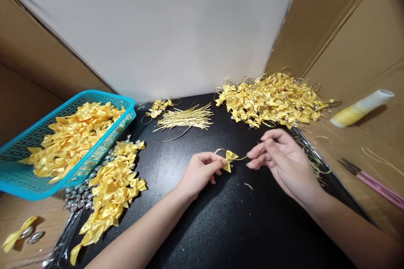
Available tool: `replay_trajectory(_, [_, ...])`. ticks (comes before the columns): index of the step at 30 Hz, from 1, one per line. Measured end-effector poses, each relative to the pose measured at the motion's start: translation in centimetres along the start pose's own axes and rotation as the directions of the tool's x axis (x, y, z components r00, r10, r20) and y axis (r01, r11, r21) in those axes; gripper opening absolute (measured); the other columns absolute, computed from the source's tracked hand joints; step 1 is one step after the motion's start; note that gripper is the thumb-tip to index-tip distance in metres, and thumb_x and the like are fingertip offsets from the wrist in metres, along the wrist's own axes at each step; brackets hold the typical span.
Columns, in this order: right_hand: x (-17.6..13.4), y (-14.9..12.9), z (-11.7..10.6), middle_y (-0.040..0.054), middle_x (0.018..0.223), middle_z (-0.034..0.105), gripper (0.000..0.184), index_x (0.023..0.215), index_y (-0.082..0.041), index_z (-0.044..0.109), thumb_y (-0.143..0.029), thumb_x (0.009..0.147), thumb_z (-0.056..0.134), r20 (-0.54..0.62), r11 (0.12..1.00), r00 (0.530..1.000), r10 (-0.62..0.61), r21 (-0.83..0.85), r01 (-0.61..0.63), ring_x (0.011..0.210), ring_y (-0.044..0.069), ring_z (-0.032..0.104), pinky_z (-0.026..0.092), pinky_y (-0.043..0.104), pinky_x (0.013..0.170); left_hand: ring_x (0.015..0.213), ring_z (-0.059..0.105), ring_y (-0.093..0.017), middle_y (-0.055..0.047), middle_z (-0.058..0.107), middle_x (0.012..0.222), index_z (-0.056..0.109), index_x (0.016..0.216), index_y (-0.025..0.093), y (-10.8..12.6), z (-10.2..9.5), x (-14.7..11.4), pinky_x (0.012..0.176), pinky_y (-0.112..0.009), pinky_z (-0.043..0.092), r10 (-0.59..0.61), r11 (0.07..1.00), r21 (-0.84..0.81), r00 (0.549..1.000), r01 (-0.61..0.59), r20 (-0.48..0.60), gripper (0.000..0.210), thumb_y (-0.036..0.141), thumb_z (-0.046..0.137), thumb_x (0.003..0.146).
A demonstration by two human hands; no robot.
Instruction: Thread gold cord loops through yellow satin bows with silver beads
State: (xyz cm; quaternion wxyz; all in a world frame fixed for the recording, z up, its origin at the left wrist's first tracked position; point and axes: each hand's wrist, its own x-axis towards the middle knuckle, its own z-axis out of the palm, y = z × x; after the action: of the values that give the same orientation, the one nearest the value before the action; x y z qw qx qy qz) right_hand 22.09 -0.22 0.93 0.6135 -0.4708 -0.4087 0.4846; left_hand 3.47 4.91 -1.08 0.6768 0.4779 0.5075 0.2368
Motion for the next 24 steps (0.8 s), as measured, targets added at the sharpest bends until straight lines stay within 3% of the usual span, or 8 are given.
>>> replay_trajectory(5, [0.0, -1.1, 0.1, 0.0005, 0.067, 0.068, 0.026, 0.09, -0.02, 0.061, -0.04, 0.077, 0.071, 0.064, 0.996, 0.994, 0.091, 0.02, -0.092, 0.054, 0.014, 0.065, 0.056, 0.025, 0.049, 0.043, 0.043, -0.006, 0.002, 0.055, 0.051, 0.067, 0.063, 0.013, 0.1, -0.1, 0.0, 0.037, -0.015, 0.033, -0.004, 1.0, 0.017, 1.0, 0.004, 0.0, 0.013, 0.027, 0.068, 0.063])
replay_trajectory(11, [0.3, -3.7, -0.7, 0.0002, 0.07, 0.068, 0.021, 0.088, -0.026, 0.068, -0.038, 0.073, 0.075, 0.099, 1.0, 0.995, 0.029, -0.013, -0.028, 0.06, 0.014, 0.066, 0.055, 0.025, 0.05, 0.04, 0.037, -0.004, 0.004, 0.052, 0.048, 0.067, 0.061, 0.015, -0.4, -0.2, 0.2, 0.035, -0.015, 0.028, 0.001, 0.999, 0.043, 1.0, -0.002, 0.017, 0.013, 0.027, 0.068, 0.065])
replay_trajectory(14, [1.0, -5.2, -1.6, -0.0018, 0.068, 0.066, 0.021, 0.085, -0.027, 0.07, -0.035, 0.068, 0.08, -0.014, 1.0, 1.0, -0.02, 0.023, 0.02, 0.06, 0.011, 0.064, 0.052, 0.022, 0.05, 0.038, 0.037, -0.005, 0.004, 0.051, 0.047, 0.067, 0.062, 0.015, -0.4, -0.2, 0.2, 0.035, -0.016, 0.027, -0.002, 0.998, 0.059, 1.0, 0.001, 0.016, 0.009, 0.023, 0.067, 0.067])
replay_trajectory(16, [1.6, -6.1, -2.3, -0.0024, 0.07, 0.066, 0.017, 0.087, -0.027, 0.07, -0.03, 0.072, 0.077, -0.11, 0.998, 0.992, -0.055, 0.026, 0.058, 0.062, 0.009, 0.063, 0.048, 0.021, 0.051, 0.037, 0.036, -0.004, 0.005, 0.05, 0.046, 0.067, 0.063, 0.016, -0.3, -0.1, 0.2, 0.034, -0.016, 0.027, -0.012, 0.997, 0.076, 1.0, 0.011, 0.015, 0.008, 0.022, 0.066, 0.068])
replay_trajectory(20, [2.5, -7.4, -3.1, -0.0031, 0.076, 0.068, 0.012, 0.091, -0.027, 0.07, -0.02, 0.083, 0.066, -0.137, 0.993, 0.983, -0.12, -0.006, 0.12, 0.066, 0.008, 0.063, 0.044, 0.026, 0.053, 0.035, 0.034, -0.004, 0.006, 0.049, 0.045, 0.066, 0.063, 0.015, -0.2, 0.0, 0.1, 0.034, -0.016, 0.025, -0.023, 0.995, 0.093, 1.0, 0.022, 0.015, 0.009, 0.022, 0.066, 0.069])
replay_trajectory(24, [3.1, -7.5, -2.7, -0.0041, 0.073, 0.069, 0.012, 0.087, -0.023, 0.068, -0.015, 0.087, 0.06, -0.226, 0.996, 0.971, -0.081, 0.029, 0.089, 0.066, 0.005, 0.063, 0.043, 0.025, 0.057, 0.035, 0.034, -0.004, 0.006, 0.048, 0.044, 0.065, 0.063, 0.015, -0.1, 0.1, 0.0, 0.033, -0.016, 0.024, -0.033, 0.993, 0.111, 0.999, 0.031, 0.015, 0.009, 0.021, 0.064, 0.07])
